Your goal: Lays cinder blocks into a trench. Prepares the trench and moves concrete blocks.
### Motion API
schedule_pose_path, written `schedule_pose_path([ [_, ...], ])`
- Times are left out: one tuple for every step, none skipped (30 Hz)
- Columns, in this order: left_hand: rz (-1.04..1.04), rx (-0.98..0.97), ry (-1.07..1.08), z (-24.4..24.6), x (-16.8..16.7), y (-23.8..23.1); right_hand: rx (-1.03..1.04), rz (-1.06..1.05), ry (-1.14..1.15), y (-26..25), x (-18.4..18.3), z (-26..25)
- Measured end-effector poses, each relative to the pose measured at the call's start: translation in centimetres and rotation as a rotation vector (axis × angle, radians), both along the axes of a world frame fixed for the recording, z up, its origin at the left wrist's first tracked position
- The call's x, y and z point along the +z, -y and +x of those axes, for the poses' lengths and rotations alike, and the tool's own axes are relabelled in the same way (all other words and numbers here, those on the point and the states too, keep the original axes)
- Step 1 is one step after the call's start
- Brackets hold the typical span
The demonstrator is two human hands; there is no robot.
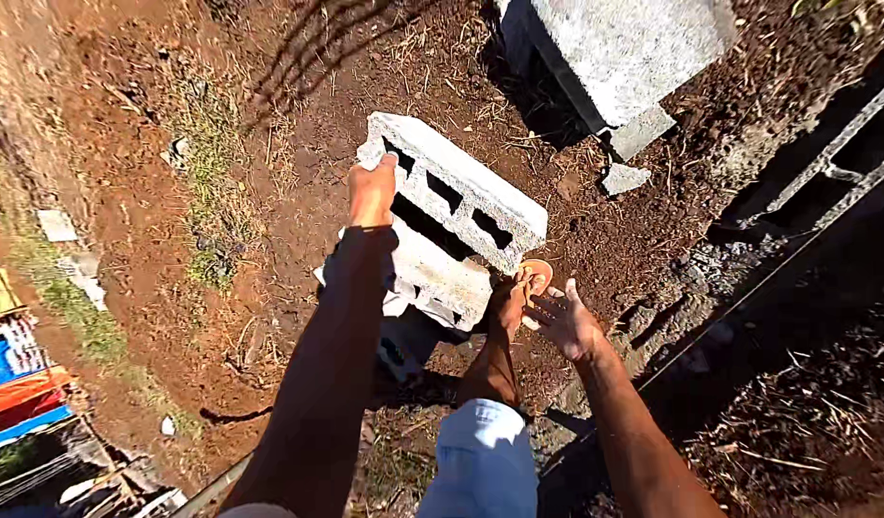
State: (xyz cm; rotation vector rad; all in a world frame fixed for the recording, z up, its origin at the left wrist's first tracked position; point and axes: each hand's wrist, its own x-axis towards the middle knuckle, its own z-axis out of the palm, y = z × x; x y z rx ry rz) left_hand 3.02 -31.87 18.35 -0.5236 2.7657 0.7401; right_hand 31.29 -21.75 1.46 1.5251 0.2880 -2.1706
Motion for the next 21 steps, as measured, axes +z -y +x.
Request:
schedule_pose_path([
  [0.176, 0.063, 0.009, -2.6, -2.8, 1.9, -0.035, -0.034, 0.009, 0.1, -0.8, -1.6],
  [0.249, 0.177, 0.126, -5.2, -4.4, 2.3, -0.057, -0.057, 0.012, 0.1, -1.6, -3.3],
  [0.243, 0.261, 0.205, -6.9, -5.7, 1.9, -0.069, -0.073, 0.009, 0.0, -2.4, -4.8],
  [0.205, 0.307, 0.249, -7.9, -6.6, 1.3, -0.074, -0.087, -0.001, -0.1, -3.1, -6.4],
  [0.163, 0.325, 0.261, -8.5, -7.3, 0.9, -0.092, -0.111, -0.015, 0.0, -3.5, -7.9],
  [0.145, 0.323, 0.256, -8.9, -8.1, 0.6, -0.138, -0.148, -0.025, 0.1, -3.7, -9.4],
  [0.146, 0.314, 0.242, -9.1, -9.2, 0.3, -0.19, -0.183, -0.036, 0.0, -4.1, -10.6],
  [0.142, 0.315, 0.219, -9.3, -10.5, 0.4, -0.253, -0.219, -0.05, 0.1, -4.5, -11.4],
  [0.131, 0.325, 0.191, -9.4, -11.6, 0.4, -0.304, -0.246, -0.051, 0.1, -5.0, -11.9],
  [0.118, 0.332, 0.161, -9.3, -12.2, 0.4, -0.336, -0.254, -0.034, 0.2, -5.2, -11.9],
  [0.117, 0.335, 0.151, -8.7, -12.2, 0.7, -0.357, -0.246, -0.009, 0.6, -5.2, -11.3],
  [0.134, 0.338, 0.148, -7.6, -11.5, 1.5, -0.378, -0.225, 0.005, 1.3, -4.9, -10.3],
  [0.172, 0.326, 0.134, -6.6, -10.5, 2.2, -0.409, -0.176, -0.005, 1.6, -4.5, -9.6],
  [0.23, 0.303, 0.116, -5.8, -9.6, 2.7, -0.445, -0.093, -0.028, 1.3, -3.8, -9.1],
  [0.308, 0.274, 0.084, -4.5, -8.2, 3.4, -0.48, 0.001, -0.054, 1.2, -2.6, -8.3],
  [0.434, 0.239, 0.055, -2.6, -6.6, 4.1, -0.502, 0.09, -0.105, 0.8, -1.2, -7.1],
  [0.57, 0.23, 0.042, -0.2, -4.7, 4.5, -0.503, 0.167, -0.176, 0.0, 0.5, -5.4],
  [0.699, 0.255, 0.032, 2.3, -3.1, 4.6, -0.492, 0.25, -0.244, -1.2, 2.3, -3.5],
  [0.807, 0.286, 0.023, 4.8, -1.7, 4.3, -0.488, 0.336, -0.299, -2.8, 4.4, -1.6],
  [0.904, 0.31, 0.019, 6.9, -0.6, 3.8, -0.481, 0.435, -0.352, -4.4, 6.8, 0.5],
  [0.985, 0.326, 0.001, 8.8, 0.0, 3.0, -0.462, 0.543, -0.419, -5.9, 9.4, 2.6],
])
